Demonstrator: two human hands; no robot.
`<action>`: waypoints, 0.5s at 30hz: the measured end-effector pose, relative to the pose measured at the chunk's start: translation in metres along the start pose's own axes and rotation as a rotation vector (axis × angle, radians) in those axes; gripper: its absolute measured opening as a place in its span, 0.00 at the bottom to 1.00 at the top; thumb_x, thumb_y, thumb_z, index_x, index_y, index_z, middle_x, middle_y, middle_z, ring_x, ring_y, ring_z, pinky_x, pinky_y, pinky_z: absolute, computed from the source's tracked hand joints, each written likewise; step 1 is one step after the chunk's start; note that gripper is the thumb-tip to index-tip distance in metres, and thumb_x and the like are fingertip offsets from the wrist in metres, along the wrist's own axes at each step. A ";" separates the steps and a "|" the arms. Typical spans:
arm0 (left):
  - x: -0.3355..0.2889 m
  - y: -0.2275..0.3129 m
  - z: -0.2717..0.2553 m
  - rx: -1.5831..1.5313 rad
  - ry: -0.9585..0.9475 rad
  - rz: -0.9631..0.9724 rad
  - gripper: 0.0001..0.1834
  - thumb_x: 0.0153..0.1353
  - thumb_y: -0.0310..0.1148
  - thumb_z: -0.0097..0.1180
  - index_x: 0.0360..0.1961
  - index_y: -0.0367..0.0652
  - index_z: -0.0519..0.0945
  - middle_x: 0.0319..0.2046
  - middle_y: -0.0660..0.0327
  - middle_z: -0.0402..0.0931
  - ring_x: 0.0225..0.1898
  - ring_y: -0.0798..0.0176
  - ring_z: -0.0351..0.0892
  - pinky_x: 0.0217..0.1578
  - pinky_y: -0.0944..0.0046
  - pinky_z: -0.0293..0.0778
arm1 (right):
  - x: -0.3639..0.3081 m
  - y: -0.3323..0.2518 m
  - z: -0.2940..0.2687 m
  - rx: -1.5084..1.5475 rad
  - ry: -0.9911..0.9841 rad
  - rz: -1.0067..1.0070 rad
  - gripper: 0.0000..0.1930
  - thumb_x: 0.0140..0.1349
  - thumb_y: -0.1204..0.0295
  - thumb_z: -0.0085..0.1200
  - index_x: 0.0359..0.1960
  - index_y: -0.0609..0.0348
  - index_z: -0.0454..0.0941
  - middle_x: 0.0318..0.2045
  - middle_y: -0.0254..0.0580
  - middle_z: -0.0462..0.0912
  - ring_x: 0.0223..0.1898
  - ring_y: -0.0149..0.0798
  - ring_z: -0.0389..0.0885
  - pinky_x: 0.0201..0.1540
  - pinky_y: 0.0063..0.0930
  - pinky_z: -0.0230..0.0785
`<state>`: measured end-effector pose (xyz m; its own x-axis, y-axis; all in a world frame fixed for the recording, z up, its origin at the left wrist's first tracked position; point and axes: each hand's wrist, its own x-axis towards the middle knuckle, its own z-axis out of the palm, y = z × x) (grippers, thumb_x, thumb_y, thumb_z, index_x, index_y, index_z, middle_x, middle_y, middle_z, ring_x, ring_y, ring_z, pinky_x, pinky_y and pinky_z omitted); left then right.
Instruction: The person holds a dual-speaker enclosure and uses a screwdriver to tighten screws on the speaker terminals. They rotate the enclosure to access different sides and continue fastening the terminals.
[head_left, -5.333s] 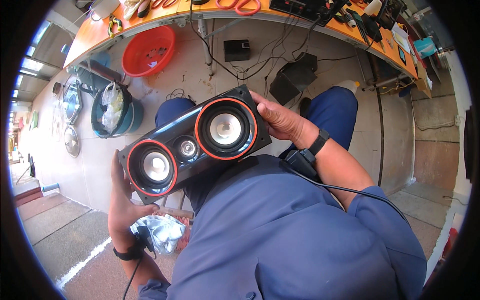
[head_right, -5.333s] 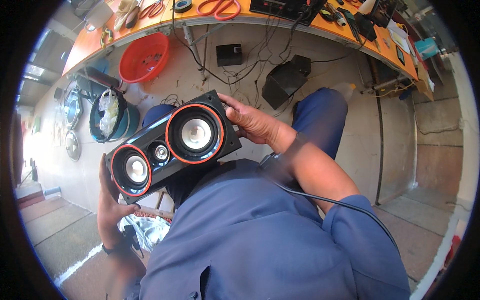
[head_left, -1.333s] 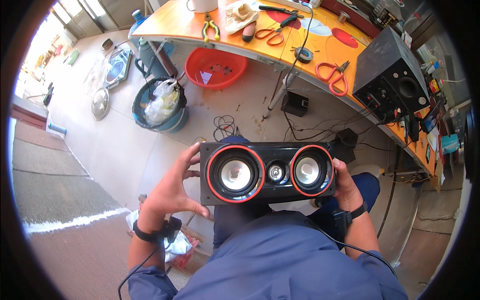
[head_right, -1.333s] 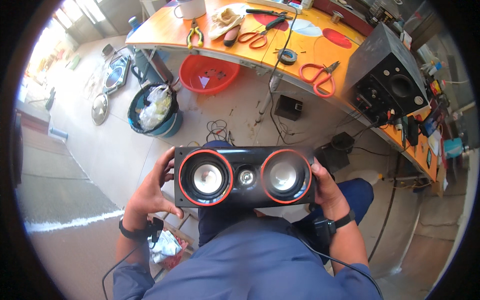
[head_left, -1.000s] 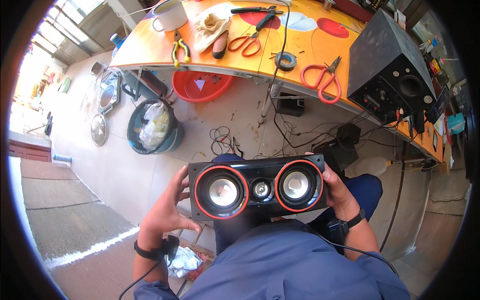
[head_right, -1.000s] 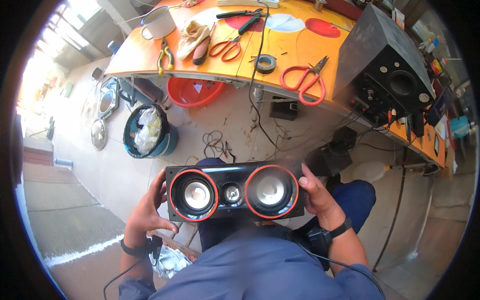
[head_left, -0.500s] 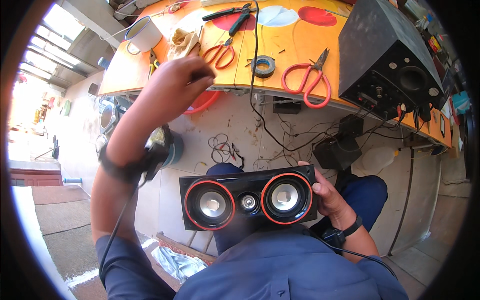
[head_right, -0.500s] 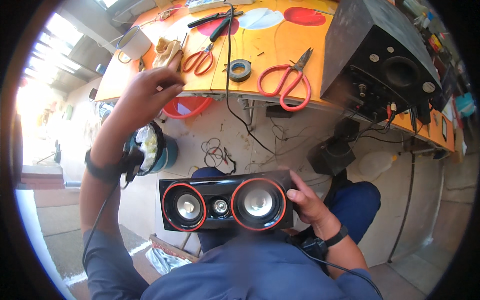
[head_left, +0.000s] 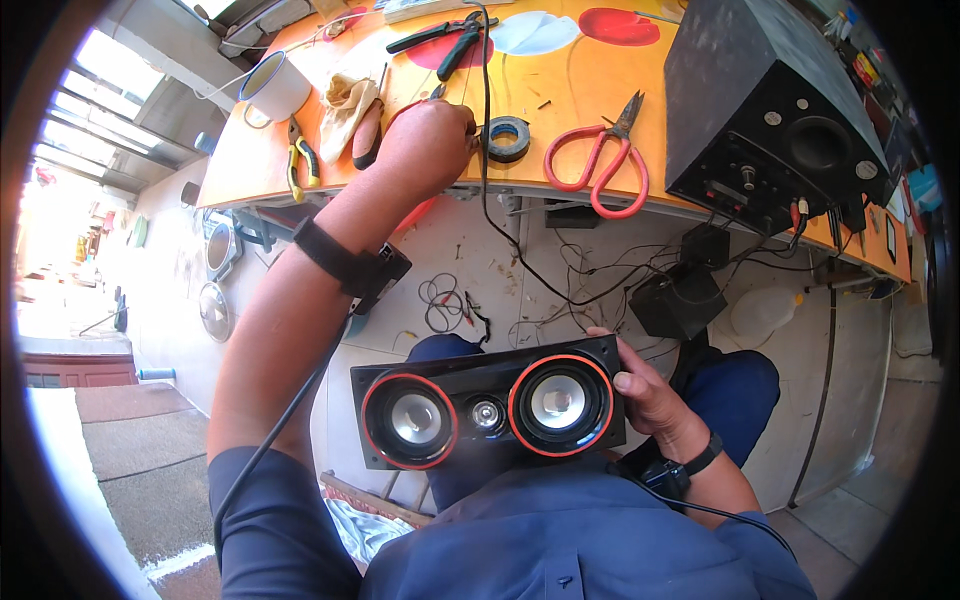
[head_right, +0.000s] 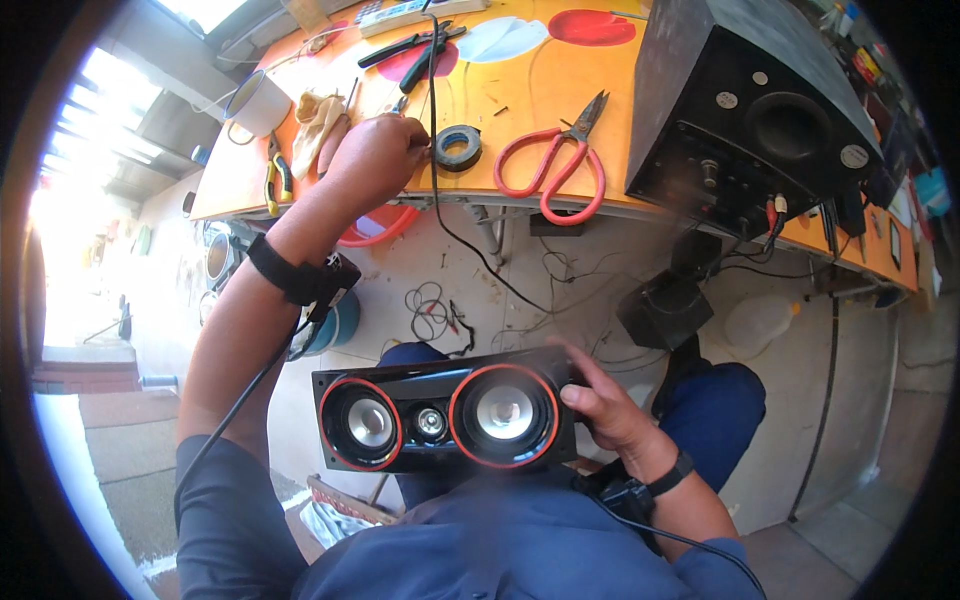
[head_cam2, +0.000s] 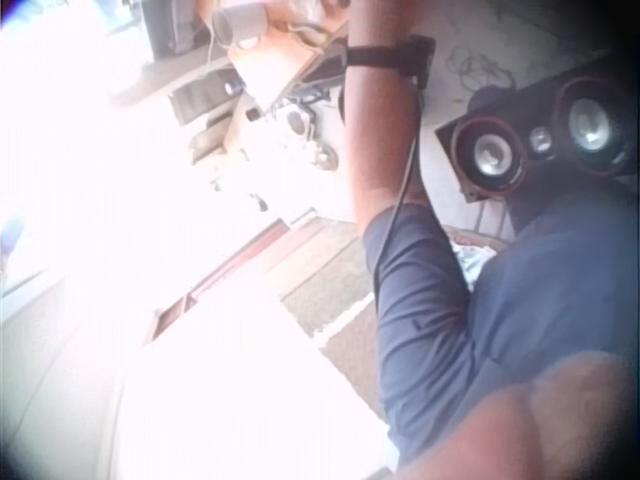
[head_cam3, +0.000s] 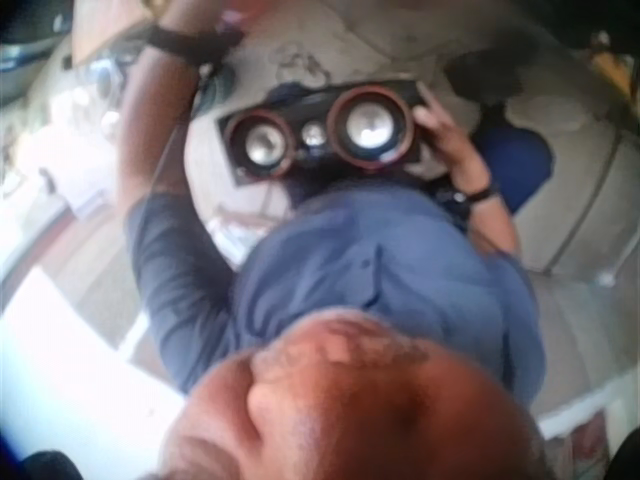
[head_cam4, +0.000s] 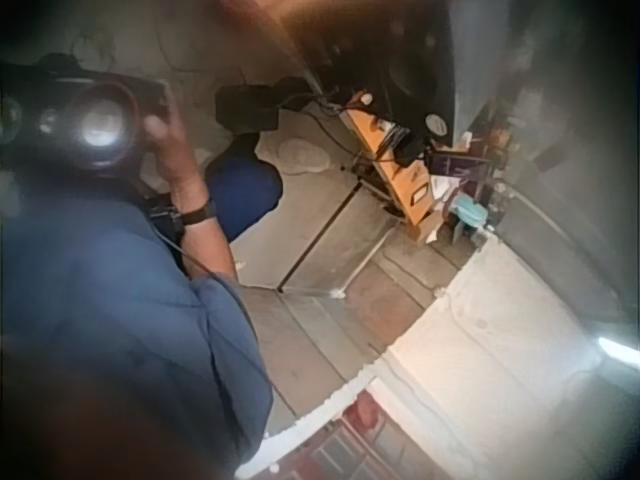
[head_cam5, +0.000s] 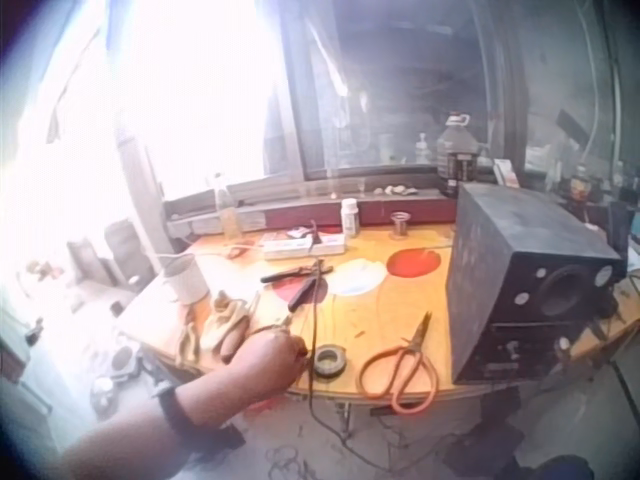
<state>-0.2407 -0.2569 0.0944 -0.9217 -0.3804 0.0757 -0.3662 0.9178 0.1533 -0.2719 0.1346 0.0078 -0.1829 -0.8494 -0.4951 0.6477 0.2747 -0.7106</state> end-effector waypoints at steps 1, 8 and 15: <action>0.001 -0.001 0.003 0.014 0.024 0.010 0.10 0.62 0.34 0.59 0.35 0.39 0.86 0.33 0.44 0.84 0.38 0.41 0.85 0.41 0.47 0.80 | 0.000 0.001 -0.001 0.009 -0.016 -0.010 0.57 0.50 0.41 0.66 0.76 0.60 0.55 0.65 0.46 0.71 0.68 0.43 0.69 0.71 0.37 0.58; 0.007 0.002 0.002 0.069 -0.016 0.016 0.10 0.61 0.33 0.56 0.33 0.38 0.85 0.34 0.43 0.84 0.39 0.41 0.85 0.43 0.46 0.80 | 0.001 0.006 -0.005 0.005 -0.025 -0.015 0.55 0.53 0.44 0.65 0.76 0.62 0.54 0.66 0.47 0.70 0.68 0.43 0.69 0.71 0.36 0.59; -0.047 -0.004 -0.039 -0.176 0.037 -0.099 0.11 0.60 0.34 0.61 0.36 0.35 0.83 0.28 0.50 0.83 0.31 0.52 0.84 0.36 0.54 0.78 | 0.002 0.010 -0.004 0.031 -0.060 -0.080 0.50 0.58 0.47 0.62 0.76 0.62 0.56 0.67 0.47 0.71 0.68 0.43 0.70 0.71 0.37 0.59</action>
<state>-0.1909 -0.2476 0.1289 -0.8758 -0.4747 0.0870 -0.4240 0.8430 0.3311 -0.2684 0.1376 -0.0023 -0.1914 -0.8937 -0.4057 0.6559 0.1911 -0.7303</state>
